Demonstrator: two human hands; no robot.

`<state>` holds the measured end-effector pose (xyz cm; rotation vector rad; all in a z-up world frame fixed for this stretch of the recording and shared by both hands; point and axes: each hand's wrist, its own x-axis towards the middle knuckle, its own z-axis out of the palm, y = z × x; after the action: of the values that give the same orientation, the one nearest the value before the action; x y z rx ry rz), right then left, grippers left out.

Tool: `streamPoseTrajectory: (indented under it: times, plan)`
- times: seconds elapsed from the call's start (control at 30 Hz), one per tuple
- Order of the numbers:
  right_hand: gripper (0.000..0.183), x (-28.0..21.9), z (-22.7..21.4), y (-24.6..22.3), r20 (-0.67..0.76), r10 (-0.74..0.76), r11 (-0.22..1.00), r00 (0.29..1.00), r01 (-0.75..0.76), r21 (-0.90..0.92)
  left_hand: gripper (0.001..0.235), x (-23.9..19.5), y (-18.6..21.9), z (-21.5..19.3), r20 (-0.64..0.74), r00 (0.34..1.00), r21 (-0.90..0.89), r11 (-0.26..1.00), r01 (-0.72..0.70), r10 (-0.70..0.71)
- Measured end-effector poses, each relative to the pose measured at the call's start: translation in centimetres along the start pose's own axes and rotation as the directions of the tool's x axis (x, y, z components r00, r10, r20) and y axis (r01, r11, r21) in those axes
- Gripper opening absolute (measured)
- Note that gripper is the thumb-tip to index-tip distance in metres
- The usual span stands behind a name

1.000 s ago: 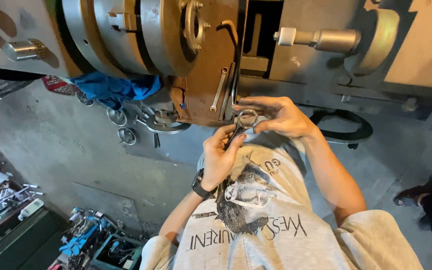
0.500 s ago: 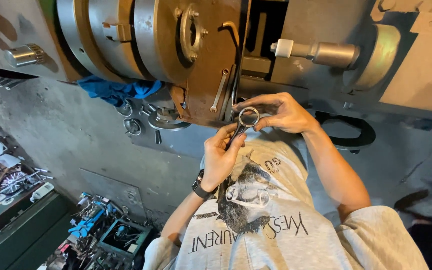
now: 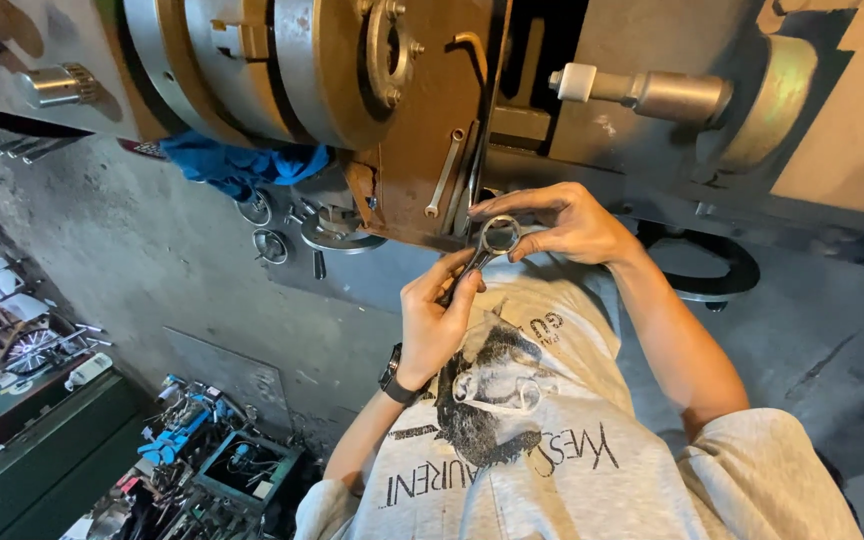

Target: Picking up metal parts, measuring them with calipers, and mounting them on a lathe for machining.

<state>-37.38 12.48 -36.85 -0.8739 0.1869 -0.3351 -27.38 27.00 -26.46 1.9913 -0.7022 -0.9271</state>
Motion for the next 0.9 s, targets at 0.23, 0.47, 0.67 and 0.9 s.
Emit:
streamPoseTrajectory:
  times: [0.23,0.47,0.67,0.9]
  plan:
    - [0.045,-0.2,0.3,-0.1,0.048,-0.039,0.998,0.998,0.041,-0.053,0.052,0.4,0.9,-0.6,0.337,0.811,-0.361,0.73,0.58,-0.478]
    - [0.053,-1.6,1.0,1.0,-0.023,0.114,0.992,0.993,-0.112,0.053,0.012,-0.7,-1.2,-1.0,0.02,1.0,0.005,1.0,0.021,-0.021]
    - [0.049,-1.2,0.9,0.9,-0.009,0.022,0.999,1.0,-0.022,-0.038,0.021,-1.3,-1.7,-0.5,-0.006,0.951,0.351,0.891,-0.288,0.309]
    - [0.047,-1.2,0.4,1.0,-0.01,-0.035,0.994,0.999,0.034,-0.1,0.028,-1.2,-1.1,-0.6,0.067,0.919,0.473,0.799,-0.372,0.389]
